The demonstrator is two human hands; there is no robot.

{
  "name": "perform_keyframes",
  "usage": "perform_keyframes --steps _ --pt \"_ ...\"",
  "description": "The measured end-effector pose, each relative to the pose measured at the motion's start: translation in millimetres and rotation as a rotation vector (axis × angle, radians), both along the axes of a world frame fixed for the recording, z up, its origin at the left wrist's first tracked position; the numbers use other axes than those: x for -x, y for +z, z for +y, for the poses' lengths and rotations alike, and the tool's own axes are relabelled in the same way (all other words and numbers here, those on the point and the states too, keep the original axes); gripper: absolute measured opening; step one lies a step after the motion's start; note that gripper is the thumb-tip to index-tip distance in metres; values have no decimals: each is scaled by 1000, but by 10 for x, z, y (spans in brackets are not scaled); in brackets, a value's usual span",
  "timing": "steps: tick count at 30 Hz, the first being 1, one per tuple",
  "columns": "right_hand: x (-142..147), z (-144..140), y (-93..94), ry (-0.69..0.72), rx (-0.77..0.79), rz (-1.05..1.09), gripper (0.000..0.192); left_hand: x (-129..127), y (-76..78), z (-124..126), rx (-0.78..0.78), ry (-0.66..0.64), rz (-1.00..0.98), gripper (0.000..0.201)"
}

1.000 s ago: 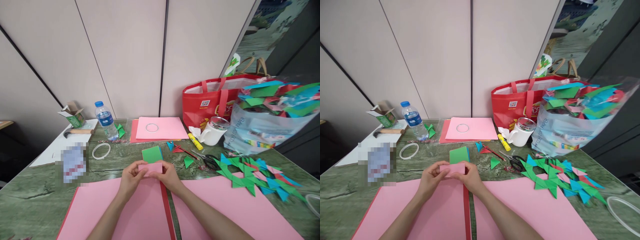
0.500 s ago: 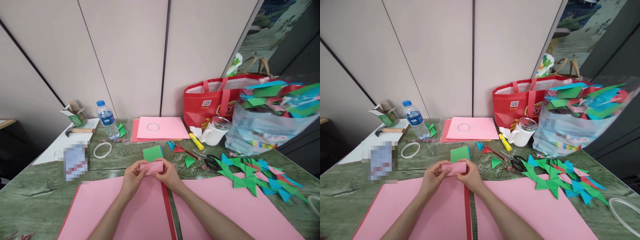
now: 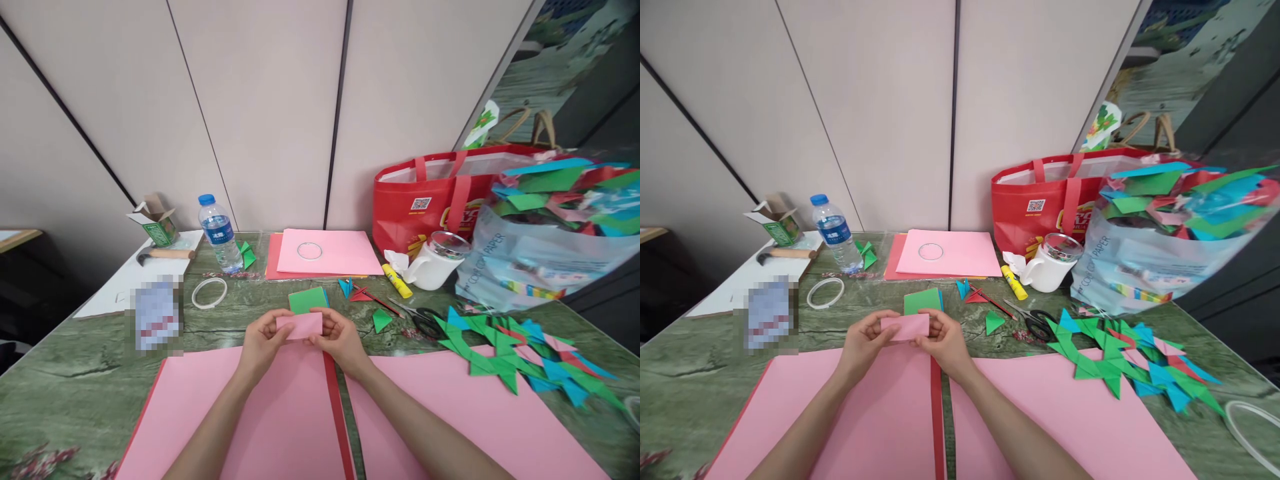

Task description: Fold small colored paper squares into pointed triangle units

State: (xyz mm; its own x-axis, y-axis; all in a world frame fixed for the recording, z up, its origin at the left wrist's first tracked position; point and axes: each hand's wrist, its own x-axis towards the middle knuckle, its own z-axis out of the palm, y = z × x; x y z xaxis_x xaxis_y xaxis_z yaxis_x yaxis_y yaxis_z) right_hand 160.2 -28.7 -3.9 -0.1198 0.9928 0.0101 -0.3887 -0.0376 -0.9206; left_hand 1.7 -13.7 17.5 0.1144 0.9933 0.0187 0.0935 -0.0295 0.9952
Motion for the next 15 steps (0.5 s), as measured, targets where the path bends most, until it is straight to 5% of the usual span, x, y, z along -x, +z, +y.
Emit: perform_keyframes --steps 15 --pt "8 40 -81 -12 -28 34 34 8 43 17 107 -23 -105 32"
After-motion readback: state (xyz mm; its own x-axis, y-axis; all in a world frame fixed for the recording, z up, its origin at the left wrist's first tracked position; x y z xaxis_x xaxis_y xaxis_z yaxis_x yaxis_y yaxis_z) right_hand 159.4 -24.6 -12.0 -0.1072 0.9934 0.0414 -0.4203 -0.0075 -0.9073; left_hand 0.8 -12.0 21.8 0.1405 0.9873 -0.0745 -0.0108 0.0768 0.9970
